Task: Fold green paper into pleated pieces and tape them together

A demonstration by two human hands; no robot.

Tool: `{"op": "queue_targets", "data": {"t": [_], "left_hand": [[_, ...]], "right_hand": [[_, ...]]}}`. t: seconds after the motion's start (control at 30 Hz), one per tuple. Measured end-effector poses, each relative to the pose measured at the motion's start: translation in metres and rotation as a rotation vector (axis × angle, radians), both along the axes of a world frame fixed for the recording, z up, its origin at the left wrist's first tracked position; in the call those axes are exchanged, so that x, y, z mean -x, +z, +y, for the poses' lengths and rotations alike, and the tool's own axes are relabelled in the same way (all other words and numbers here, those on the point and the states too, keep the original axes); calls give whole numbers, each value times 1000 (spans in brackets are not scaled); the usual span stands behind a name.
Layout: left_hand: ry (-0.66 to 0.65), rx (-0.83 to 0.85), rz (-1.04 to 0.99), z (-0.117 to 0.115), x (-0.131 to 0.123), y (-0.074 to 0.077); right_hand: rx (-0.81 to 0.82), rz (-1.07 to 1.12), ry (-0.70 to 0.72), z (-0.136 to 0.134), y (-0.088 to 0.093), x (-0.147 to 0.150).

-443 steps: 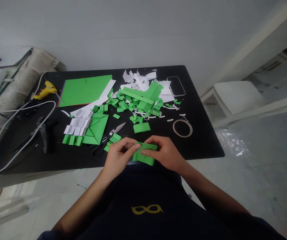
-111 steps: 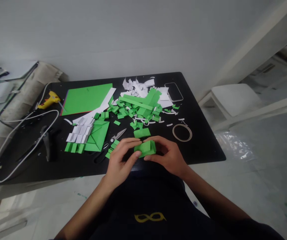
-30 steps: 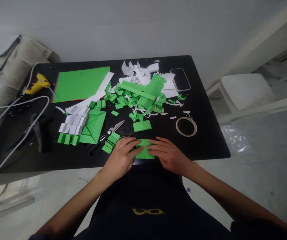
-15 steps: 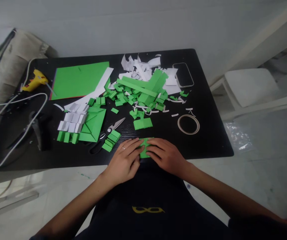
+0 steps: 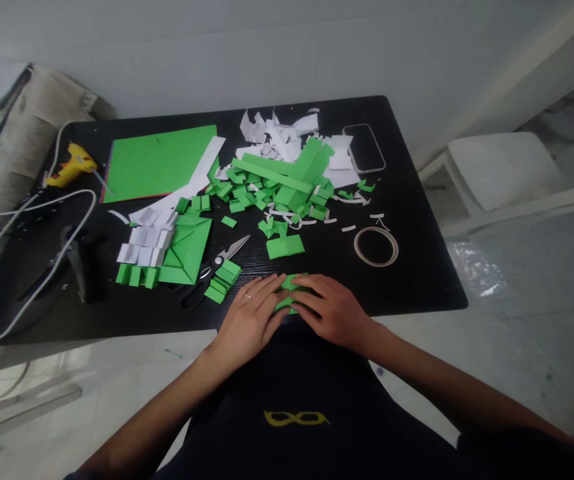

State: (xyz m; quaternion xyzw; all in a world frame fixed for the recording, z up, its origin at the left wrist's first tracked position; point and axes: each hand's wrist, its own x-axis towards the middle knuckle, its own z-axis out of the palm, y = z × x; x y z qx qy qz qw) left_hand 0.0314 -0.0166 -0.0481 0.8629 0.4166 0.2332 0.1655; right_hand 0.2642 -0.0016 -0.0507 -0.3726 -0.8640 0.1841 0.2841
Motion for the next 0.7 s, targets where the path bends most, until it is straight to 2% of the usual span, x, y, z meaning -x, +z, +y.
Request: {"op": "queue_targets", "data": {"t": [0.47, 0.7], "left_hand": [[56, 2, 70, -8, -13, 3], [31, 13, 125, -4, -12, 4]], "right_hand": [[-40, 2, -33, -8, -3, 0], [5, 28, -19, -9, -3, 1]]}}
